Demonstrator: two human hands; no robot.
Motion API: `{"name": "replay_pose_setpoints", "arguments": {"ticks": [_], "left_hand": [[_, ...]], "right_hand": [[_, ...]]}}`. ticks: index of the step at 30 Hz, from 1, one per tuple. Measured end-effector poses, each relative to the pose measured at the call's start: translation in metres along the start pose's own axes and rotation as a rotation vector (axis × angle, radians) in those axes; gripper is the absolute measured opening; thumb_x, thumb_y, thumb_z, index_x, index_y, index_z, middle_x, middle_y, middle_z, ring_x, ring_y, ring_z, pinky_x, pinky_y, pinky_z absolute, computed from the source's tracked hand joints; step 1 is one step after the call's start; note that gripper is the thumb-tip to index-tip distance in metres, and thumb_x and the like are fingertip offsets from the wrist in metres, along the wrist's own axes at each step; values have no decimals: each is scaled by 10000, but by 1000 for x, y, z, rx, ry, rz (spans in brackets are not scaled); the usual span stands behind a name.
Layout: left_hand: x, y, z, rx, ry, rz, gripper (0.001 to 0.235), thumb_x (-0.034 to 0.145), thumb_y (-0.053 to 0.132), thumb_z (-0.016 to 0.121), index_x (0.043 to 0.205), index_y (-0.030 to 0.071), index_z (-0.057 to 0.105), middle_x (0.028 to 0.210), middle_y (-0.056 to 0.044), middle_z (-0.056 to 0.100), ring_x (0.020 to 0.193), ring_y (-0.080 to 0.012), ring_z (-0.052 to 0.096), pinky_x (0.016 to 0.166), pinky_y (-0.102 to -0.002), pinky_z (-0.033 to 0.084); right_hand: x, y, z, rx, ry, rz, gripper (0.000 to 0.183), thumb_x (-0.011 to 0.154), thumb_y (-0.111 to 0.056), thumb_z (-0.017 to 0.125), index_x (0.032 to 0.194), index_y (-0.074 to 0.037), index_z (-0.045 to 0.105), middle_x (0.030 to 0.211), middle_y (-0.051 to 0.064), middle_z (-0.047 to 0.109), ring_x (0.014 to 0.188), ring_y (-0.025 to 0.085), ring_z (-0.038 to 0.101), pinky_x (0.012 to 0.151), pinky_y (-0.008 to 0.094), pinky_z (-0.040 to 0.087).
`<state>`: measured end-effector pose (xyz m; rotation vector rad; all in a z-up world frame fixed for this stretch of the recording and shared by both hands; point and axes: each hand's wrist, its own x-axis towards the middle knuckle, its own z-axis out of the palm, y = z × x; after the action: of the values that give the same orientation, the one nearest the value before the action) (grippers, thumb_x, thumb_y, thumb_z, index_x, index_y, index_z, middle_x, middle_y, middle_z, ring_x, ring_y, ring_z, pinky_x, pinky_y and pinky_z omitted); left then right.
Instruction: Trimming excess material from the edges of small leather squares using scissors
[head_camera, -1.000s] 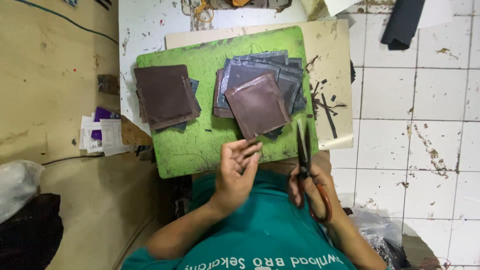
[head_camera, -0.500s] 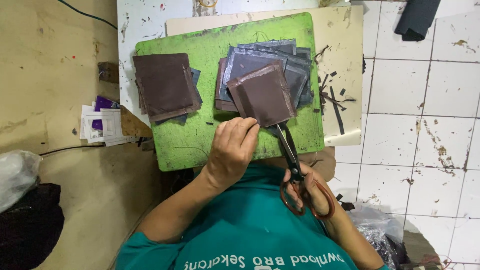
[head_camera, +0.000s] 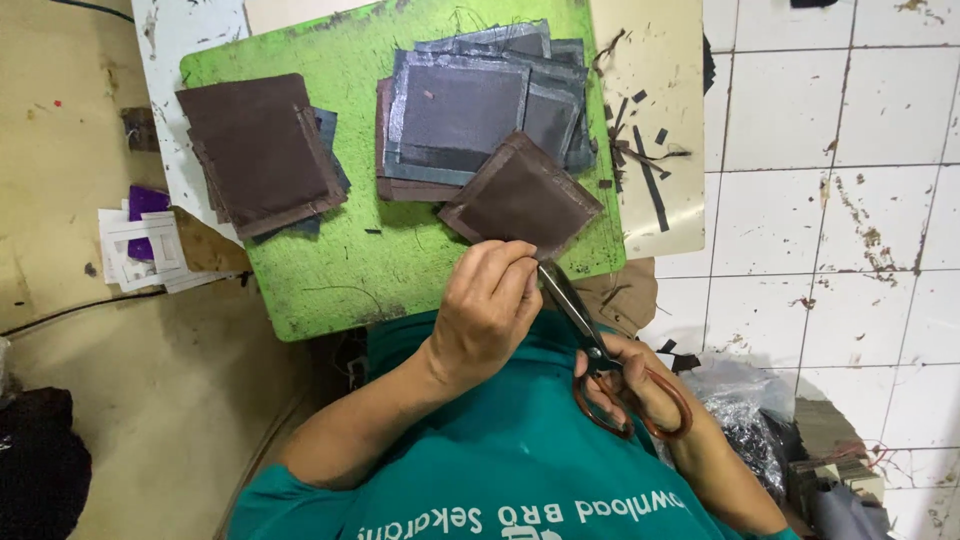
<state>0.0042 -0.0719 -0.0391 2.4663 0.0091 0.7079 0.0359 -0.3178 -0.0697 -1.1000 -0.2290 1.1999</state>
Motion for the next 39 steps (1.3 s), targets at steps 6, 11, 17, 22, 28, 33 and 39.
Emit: {"name": "replay_pose_setpoints", "arguments": {"ticks": [6, 11, 17, 22, 28, 33, 39], "left_hand": [[-3, -1, 5, 37, -2, -6, 90, 912, -14, 654, 990, -28, 697, 1038, -166, 662, 949, -310, 681, 794, -413, 595], [1, 0, 5, 59, 26, 23, 93, 876, -21, 657, 962, -11, 690, 1001, -154, 665, 912, -311, 680, 766, -403, 584], [-1, -1, 7, 81, 42, 36, 90, 862, 4, 654, 944, 6, 690, 984, -138, 672, 894, -308, 679, 750, -396, 573], [7, 4, -9, 14, -91, 31, 78, 950, -4, 657, 987, -70, 674, 1054, -186, 672, 930, -347, 622, 794, -436, 549], [12, 8, -8, 63, -55, 22, 94, 872, -33, 658, 958, -53, 689, 992, -176, 683, 913, -335, 639, 789, -413, 580], [14, 10, -11, 108, -83, 37, 91, 954, -14, 702, 1035, -52, 721, 1030, -176, 684, 917, -341, 645, 777, -422, 572], [9, 9, -5, 181, -23, 42, 39, 933, -49, 739, 969, -37, 749, 994, -157, 719, 908, -306, 689, 748, -388, 619]], "right_hand": [[7, -7, 2, 20, -34, -4, 870, 950, -767, 459, 1055, 81, 622, 527, 124, 578, 327, 110, 530, 285, 271, 493], [3, -2, 2, 26, 1, 5, 885, 929, -789, 465, 1052, 73, 621, 506, 131, 563, 306, 119, 517, 276, 272, 478], [5, -11, 10, -6, 16, 26, 874, 941, -779, 448, 1044, 70, 631, 495, 142, 563, 293, 140, 525, 243, 298, 460], [-2, -27, 15, 90, 18, 137, 862, 892, -808, 499, 1071, 30, 594, 597, 114, 529, 366, 101, 442, 319, 225, 392], [-3, -33, 12, 49, 74, 46, 794, 954, -758, 482, 1080, 15, 608, 570, 71, 518, 373, 85, 439, 345, 213, 369], [0, -42, 15, 30, -2, 193, 888, 851, -845, 497, 1062, 11, 604, 576, 104, 530, 355, 90, 427, 306, 224, 387], [2, -38, 14, 96, -22, 150, 829, 902, -787, 517, 1075, 18, 610, 551, 86, 498, 354, 102, 425, 309, 228, 388]]}}
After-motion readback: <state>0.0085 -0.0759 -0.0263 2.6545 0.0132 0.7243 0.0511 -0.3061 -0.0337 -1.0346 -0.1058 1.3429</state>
